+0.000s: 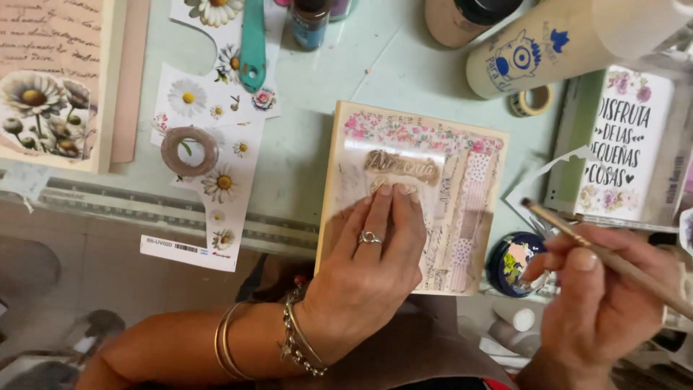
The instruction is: Decorating a wooden plaque by cutting paper elements and applying a finish with a brush
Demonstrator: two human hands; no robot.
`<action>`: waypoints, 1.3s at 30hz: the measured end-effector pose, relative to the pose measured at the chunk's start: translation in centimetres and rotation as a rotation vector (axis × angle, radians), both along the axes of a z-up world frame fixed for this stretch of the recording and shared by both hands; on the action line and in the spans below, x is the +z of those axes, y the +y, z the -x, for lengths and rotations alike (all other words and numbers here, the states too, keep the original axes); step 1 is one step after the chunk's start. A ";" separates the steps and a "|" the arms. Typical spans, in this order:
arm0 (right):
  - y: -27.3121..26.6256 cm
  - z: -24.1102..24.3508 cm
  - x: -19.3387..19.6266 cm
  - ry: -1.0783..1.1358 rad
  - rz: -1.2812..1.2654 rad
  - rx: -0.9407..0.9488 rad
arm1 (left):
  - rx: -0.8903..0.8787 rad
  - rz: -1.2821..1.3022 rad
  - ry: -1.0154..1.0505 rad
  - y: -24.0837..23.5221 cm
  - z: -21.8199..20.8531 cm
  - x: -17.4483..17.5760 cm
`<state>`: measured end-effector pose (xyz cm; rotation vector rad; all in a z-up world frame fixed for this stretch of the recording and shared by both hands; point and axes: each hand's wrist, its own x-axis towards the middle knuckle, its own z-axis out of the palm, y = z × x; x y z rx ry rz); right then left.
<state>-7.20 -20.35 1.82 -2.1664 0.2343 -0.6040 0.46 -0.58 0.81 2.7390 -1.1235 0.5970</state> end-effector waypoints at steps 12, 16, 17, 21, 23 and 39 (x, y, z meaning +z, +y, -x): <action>5.2 -8.9 -0.7 0.044 0.434 0.400 | 0.008 -0.015 0.063 0.5 0.0 -0.3; 5.3 -9.0 -0.7 0.094 0.506 0.366 | 0.027 -0.027 0.067 0.7 0.0 -0.5; 5.2 -8.9 -0.8 0.083 0.533 0.368 | 0.029 -0.031 0.061 0.7 0.0 -0.5; 5.4 -8.7 -0.4 0.090 0.602 0.386 | 0.029 -0.024 0.073 0.7 0.0 -0.7; 5.8 -8.8 -0.6 0.084 0.516 0.338 | 0.036 -0.042 0.062 0.8 0.0 -0.6; 5.8 -8.7 -1.1 0.030 0.475 0.412 | 0.020 -0.013 0.076 0.7 0.0 -0.8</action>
